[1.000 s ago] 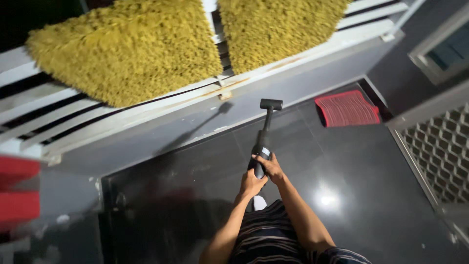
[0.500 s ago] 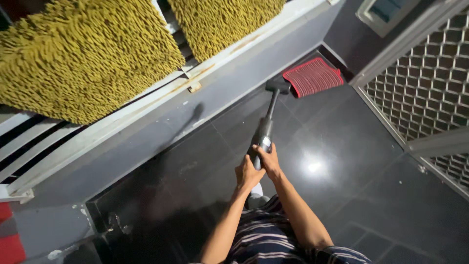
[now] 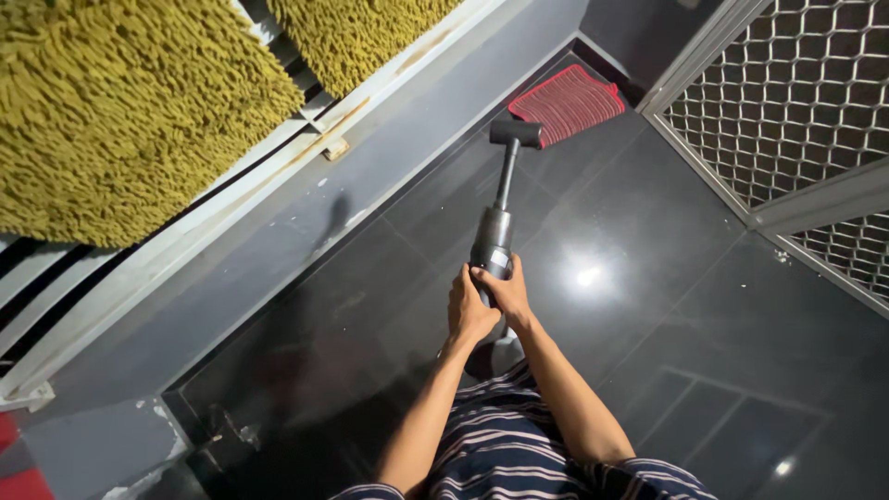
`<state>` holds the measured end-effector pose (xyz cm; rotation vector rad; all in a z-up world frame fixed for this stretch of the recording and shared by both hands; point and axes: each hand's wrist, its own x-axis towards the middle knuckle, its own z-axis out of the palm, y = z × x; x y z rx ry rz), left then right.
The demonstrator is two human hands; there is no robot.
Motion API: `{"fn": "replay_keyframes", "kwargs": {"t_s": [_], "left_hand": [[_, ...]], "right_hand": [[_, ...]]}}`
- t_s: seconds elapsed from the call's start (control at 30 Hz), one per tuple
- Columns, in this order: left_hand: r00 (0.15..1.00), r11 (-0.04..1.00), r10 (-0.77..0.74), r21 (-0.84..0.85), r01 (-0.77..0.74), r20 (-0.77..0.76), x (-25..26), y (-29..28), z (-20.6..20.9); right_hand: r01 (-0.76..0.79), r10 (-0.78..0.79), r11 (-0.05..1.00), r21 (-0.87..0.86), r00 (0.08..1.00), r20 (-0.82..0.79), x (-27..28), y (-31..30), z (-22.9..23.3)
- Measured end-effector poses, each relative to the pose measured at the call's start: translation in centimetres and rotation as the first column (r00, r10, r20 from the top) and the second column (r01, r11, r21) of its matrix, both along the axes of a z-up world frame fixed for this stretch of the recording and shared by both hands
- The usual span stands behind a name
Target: The person uses a handheld vacuum cleaner to clean yellow textured mats hanging on a railing, then picks up a red striped mat from the floor, shakes it out, and hangs it on the same railing before continuing to vacuum the mats.
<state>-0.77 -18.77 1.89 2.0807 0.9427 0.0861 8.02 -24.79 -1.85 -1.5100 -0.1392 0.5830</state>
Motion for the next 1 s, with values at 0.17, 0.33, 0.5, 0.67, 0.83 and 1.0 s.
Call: {"fn": "replay_keyframes", "kwargs": {"t_s": [0.17, 0.33, 0.5, 0.67, 0.83, 1.0], "left_hand": [[1.0, 0.999, 0.01, 0.044, -0.01, -0.005, 3.7, -1.1, -1.4], [1.0, 1.0, 0.006, 0.014, -0.006, 0.021, 9.7, -2.4, -1.9], [0.998, 0.993, -0.014, 0.117, 0.007, 0.059, 14.5, -3.4, -2.1], [0.999, 1.0, 0.024, 0.009, -0.024, -0.039, 17.6, -4.8, -1.5], [0.997, 0.998, 0.063, -0.015, -0.064, -0.043, 20.2, -4.4, 0.5], [0.995, 0.995, 0.1, -0.017, -0.1, -0.022, 22.6, -2.0, -0.3]], "right_hand": [[-0.015, 0.016, 0.996, -0.083, 1.0, 0.003, 3.2, -0.8, 0.1], [-0.045, 0.046, 0.993, -0.112, 0.999, 0.007, 9.3, -2.7, 0.4], [-0.055, 0.056, 0.991, -0.121, 0.998, 0.01, 14.7, -3.9, -0.1], [-0.081, 0.08, 0.989, -0.125, 0.997, -0.015, 17.7, -5.8, -0.9], [-0.079, 0.071, 0.986, -0.147, 0.996, -0.06, 20.5, -5.5, -2.5], [-0.105, 0.097, 0.987, -0.125, 0.993, -0.069, 22.7, -3.8, -2.8]]}}
